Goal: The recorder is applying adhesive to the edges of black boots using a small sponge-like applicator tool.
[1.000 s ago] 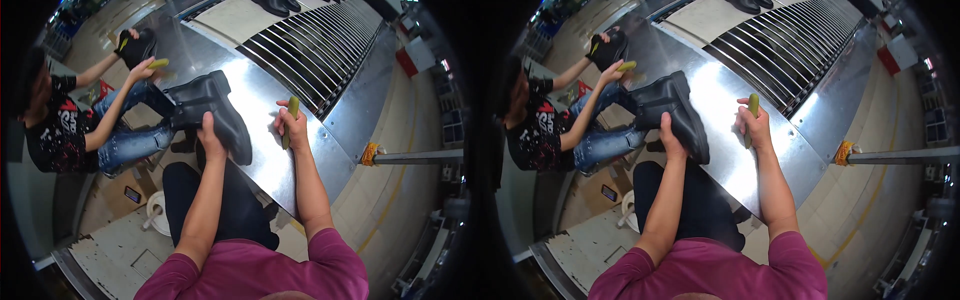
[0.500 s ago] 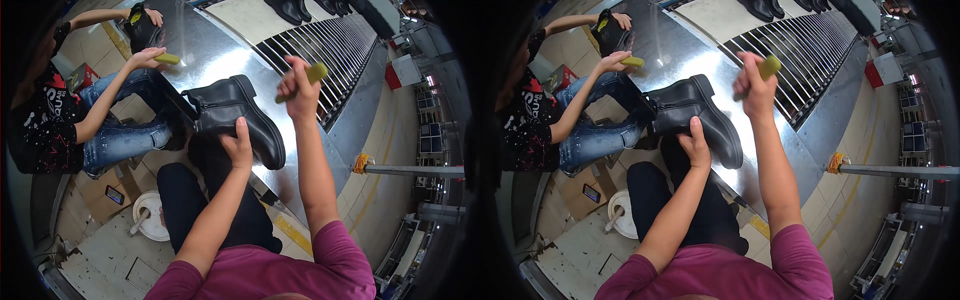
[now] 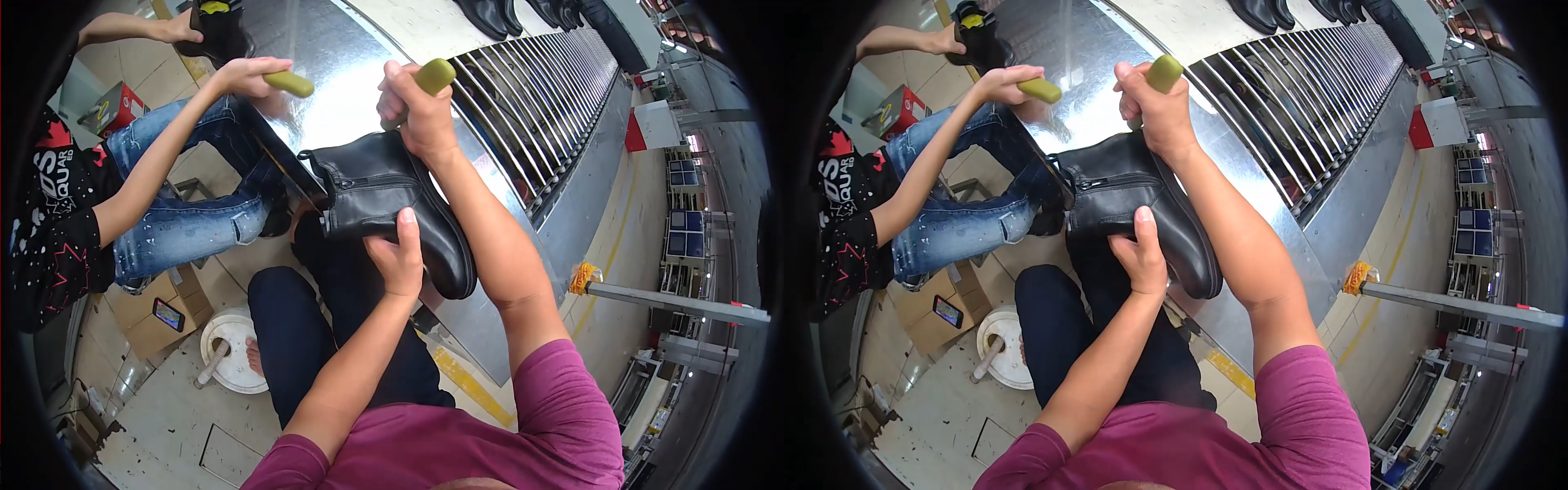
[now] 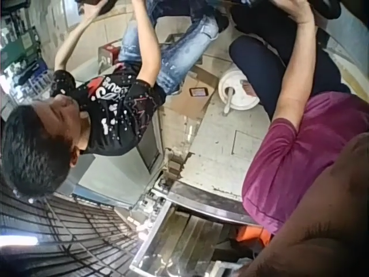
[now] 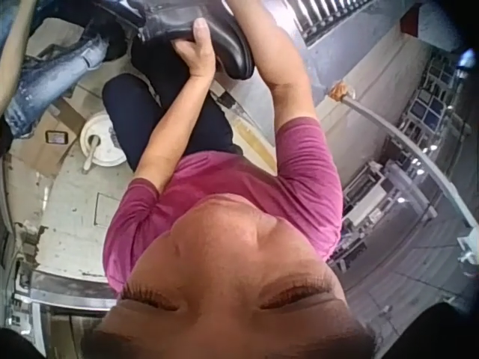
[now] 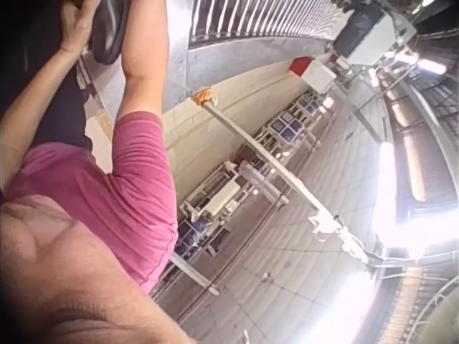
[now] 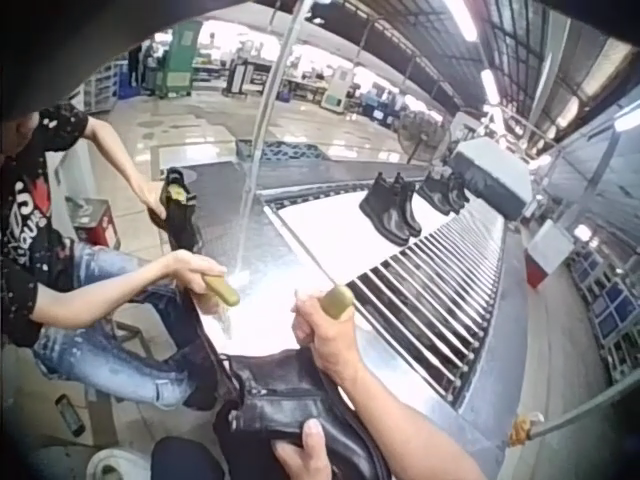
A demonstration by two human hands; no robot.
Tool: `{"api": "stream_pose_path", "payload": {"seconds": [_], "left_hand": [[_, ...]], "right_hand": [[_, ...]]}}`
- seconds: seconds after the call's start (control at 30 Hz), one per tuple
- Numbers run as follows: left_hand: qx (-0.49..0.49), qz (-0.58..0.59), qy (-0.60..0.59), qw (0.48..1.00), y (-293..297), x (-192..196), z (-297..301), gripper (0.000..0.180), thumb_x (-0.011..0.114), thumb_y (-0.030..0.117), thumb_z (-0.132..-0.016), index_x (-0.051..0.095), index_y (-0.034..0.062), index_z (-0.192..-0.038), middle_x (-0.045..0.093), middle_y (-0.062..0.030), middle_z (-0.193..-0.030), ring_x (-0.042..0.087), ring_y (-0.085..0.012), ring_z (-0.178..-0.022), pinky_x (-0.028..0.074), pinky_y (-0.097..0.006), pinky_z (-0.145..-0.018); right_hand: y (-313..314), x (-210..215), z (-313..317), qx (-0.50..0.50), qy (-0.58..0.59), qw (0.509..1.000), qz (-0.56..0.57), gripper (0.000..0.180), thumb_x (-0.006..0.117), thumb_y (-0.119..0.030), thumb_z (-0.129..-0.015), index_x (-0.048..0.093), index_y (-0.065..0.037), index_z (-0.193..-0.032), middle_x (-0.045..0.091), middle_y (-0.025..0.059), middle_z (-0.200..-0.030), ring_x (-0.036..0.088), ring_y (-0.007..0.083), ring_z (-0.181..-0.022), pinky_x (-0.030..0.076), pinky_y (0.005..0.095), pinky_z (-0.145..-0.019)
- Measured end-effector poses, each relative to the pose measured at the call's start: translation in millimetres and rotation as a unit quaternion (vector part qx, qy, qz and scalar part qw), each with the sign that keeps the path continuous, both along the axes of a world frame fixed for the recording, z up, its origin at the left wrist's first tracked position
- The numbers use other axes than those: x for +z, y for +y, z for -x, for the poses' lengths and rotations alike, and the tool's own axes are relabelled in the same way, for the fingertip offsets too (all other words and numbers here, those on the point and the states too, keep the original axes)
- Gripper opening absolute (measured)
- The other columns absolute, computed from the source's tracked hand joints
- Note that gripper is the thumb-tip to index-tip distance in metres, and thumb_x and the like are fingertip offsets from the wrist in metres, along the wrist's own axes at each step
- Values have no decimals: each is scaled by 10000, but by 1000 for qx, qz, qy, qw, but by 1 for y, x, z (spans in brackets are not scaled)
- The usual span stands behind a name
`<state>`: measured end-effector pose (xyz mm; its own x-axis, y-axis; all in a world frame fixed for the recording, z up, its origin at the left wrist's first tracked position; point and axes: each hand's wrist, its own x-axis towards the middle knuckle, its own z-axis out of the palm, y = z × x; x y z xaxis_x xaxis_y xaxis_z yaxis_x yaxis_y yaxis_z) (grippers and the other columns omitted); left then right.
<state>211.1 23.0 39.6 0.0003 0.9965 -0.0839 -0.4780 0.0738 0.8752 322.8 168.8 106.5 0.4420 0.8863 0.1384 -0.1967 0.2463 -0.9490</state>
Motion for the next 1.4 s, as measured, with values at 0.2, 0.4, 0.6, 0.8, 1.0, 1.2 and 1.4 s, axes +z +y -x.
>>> {"api": "stream_pose_path", "payload": {"seconds": [0.2, 0.4, 0.6, 0.8, 1.0, 1.2, 1.4], "left_hand": [[15, 44, -26, 999, 5, -6, -7, 419, 663, 246, -958, 548, -62, -1218, 626, -131, -1134, 600, -220, -1016, 466, -366, -954], [9, 27, -31, 999, 6, 3, -2, 363, 656, 210, -971, 550, -46, -1205, 626, -108, -1139, 599, -190, -1023, 469, -341, -944], [5, -11, -18, 1000, 3, -9, -2, 395, 696, 223, -960, 550, -23, -1233, 623, -109, -1167, 596, -197, -1049, 462, -360, -964], [57, -72, -12, 996, 10, -15, -11, 472, 732, 266, -938, 544, -47, -1236, 629, -159, -1193, 607, -254, -1075, 457, -381, -990], [-35, -28, -89, 995, 21, -22, 4, 444, 705, 301, -968, 583, -41, -1223, 655, -92, -1178, 622, -170, -1036, 481, -328, -958], [-120, 48, -78, 989, 9, 3, 6, 632, 682, 457, -942, 624, -89, -1254, 663, -154, -1253, 655, -270, -1112, 509, -419, -1016], [-177, 56, -103, 977, 28, -3, 15, 701, 728, 462, -913, 557, -76, -1328, 616, -174, -1319, 644, -314, -1139, 515, -469, -1026]], "right_hand": [[-23, 4, -19, 12, 74, 996, -53, 330, 692, -244, -950, 547, -71, -710, 440, 0, -574, 420, 132, -512, 390, 305, -548], [-36, 8, -7, -9, 5, 999, -50, 348, 629, -277, -988, 558, -62, -725, 419, 8, -567, 441, 159, -540, 414, 339, -588], [-51, -1, -38, -79, 157, 981, -83, 386, 615, -359, -1008, 585, -52, -776, 379, -2, -555, 413, 158, -506, 430, 350, -579], [-235, 1, -74, -297, -70, 941, 149, 222, 673, -259, -986, 662, -46, -927, 443, -25, -596, 465, 98, -545, 420, 304, -558], [-449, -47, -8, -353, -446, 761, 313, 136, 718, -144, -913, 700, -42, -1000, 679, 60, -888, 657, 211, -846, 508, 341, -744], [-525, -60, 46, -312, -640, 640, 291, 225, 771, -100, -799, 700, -87, -1012, 678, 110, -1210, 621, 321, -1183, 443, 441, -970], [-536, -68, 50, -366, -607, 660, 251, 261, 759, -67, -712, 685, -111, -958, 678, 97, -1174, 609, 333, -1202, 400, 514, -1007]]}}
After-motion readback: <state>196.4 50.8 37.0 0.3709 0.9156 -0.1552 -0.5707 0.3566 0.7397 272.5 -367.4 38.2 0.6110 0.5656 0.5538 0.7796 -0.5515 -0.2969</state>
